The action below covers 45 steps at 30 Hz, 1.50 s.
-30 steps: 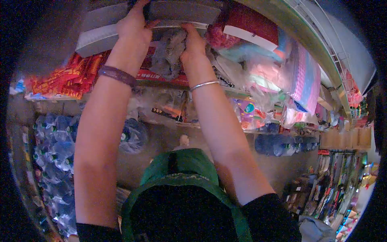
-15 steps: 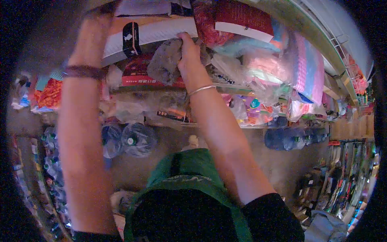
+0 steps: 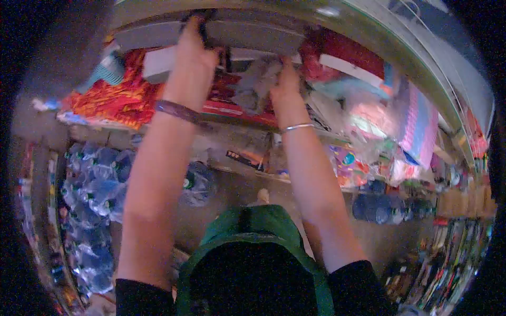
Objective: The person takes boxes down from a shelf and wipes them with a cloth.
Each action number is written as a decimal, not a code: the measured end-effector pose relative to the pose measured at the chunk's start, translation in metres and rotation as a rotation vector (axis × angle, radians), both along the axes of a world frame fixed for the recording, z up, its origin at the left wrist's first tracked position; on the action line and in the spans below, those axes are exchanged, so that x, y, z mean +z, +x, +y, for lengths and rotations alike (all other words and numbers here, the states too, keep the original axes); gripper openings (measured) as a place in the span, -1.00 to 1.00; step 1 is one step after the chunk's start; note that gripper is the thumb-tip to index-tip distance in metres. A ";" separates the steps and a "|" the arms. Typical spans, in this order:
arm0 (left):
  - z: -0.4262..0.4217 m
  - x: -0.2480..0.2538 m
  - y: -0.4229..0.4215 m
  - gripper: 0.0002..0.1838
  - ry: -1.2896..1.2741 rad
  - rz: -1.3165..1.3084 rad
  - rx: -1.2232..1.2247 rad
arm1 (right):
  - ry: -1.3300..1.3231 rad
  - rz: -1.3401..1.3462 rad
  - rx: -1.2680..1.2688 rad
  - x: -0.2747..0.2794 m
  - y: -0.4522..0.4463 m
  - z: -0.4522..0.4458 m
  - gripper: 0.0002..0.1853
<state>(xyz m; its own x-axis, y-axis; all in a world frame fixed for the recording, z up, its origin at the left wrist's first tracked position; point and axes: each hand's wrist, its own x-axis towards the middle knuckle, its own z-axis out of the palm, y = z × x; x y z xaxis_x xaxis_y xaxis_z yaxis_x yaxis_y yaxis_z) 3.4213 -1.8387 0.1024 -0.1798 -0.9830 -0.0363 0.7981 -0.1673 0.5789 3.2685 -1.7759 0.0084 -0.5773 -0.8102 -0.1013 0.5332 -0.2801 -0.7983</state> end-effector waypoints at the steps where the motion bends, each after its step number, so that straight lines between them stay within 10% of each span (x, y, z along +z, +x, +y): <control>1: 0.015 0.004 0.004 -0.75 0.021 -0.032 0.018 | 0.021 0.243 -0.065 -0.026 -0.010 -0.013 -0.60; 5: 0.051 0.007 0.014 -0.72 0.121 0.147 0.029 | -0.086 -0.182 0.052 -0.031 -0.014 -0.011 -0.59; 32: -0.025 0.012 0.110 -0.69 0.099 -0.014 -0.041 | 0.144 -0.027 -0.067 0.073 0.025 0.112 -0.66; 35: 0.057 0.051 0.124 -0.55 -0.190 -0.637 0.196 | 0.106 -0.128 0.009 0.056 0.011 0.119 -0.64; 38: 0.083 0.053 0.120 -0.38 -0.554 -0.928 0.208 | 0.290 0.303 -0.035 0.051 0.014 0.112 -0.55; 42: 0.016 0.009 0.130 -0.41 -0.590 -0.623 0.041 | 0.471 0.882 -0.473 0.044 -0.042 0.214 -0.51; 45: -0.013 -0.005 0.131 -0.49 -0.327 -0.440 -0.092 | -0.030 -0.278 -0.331 -0.049 -0.178 0.335 -0.30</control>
<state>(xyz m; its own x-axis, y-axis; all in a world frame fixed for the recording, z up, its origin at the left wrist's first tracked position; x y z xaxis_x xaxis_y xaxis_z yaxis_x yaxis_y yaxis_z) 3.5521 -1.8520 0.0977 -0.3026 -0.9365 0.1773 0.4601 0.0193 0.8876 3.0909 -1.4405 -0.0402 -0.7605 -0.5910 -0.2689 0.6044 -0.4929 -0.6259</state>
